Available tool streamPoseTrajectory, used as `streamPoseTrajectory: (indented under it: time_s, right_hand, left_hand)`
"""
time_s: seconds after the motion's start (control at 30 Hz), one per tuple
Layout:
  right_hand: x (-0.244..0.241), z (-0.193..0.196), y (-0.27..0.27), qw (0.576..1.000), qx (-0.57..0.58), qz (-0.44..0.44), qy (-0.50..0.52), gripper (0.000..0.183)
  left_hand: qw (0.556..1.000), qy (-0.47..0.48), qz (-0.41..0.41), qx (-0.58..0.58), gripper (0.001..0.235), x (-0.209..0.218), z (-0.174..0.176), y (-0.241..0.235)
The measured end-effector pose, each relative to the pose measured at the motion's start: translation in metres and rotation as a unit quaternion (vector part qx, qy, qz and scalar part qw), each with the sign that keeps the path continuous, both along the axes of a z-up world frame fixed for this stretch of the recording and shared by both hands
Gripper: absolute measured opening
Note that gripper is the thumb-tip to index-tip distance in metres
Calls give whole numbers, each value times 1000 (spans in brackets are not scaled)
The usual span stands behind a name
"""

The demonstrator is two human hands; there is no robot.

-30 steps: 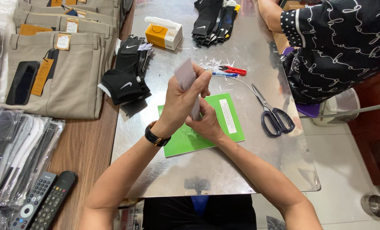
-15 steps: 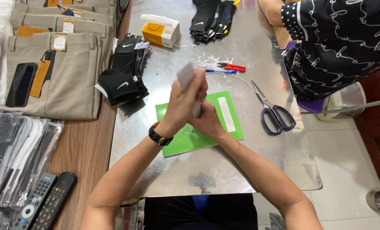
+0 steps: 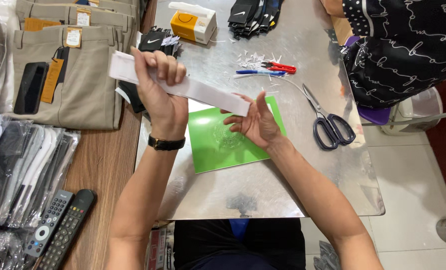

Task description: The person uses scissors to cut a lined paper sheet into narrow strips, then folds and trims the strips into smaller pieces. The person also uses pliers to trim the edges of the folded paper pieces. The cut pieces are placed on the table.

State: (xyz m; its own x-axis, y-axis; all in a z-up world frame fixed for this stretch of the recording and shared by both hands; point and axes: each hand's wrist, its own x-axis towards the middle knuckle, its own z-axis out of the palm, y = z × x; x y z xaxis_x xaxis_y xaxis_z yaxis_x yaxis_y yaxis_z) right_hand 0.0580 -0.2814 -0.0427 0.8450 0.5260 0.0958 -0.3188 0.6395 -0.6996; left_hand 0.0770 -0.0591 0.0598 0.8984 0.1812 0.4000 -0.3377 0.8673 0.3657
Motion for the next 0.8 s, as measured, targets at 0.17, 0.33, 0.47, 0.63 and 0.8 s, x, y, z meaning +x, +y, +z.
streamPoseTrajectory:
  time_s: [0.17,0.33,0.47,0.63,0.8]
  right_hand:
    - [9,-12,-4,983,-103,-140,55,43]
    - [17,-7,-15,978,-171,-107,58,35]
    - [22,9,-32,936,-318,-152,-22,21]
    - [26,28,-73,885,-427,-176,-59,16]
    - [27,27,-76,875,-459,-152,-33,16]
  left_hand:
    - [998,59,-5,-9,40,5,-30,-12]
    - [998,61,-8,12,41,7,-50,-20]
    - [987,126,-10,101,33,10,-68,-17]
    - [936,240,-111,233,38,-10,-93,10]
    - [902,298,-166,263,46,-34,-98,27]
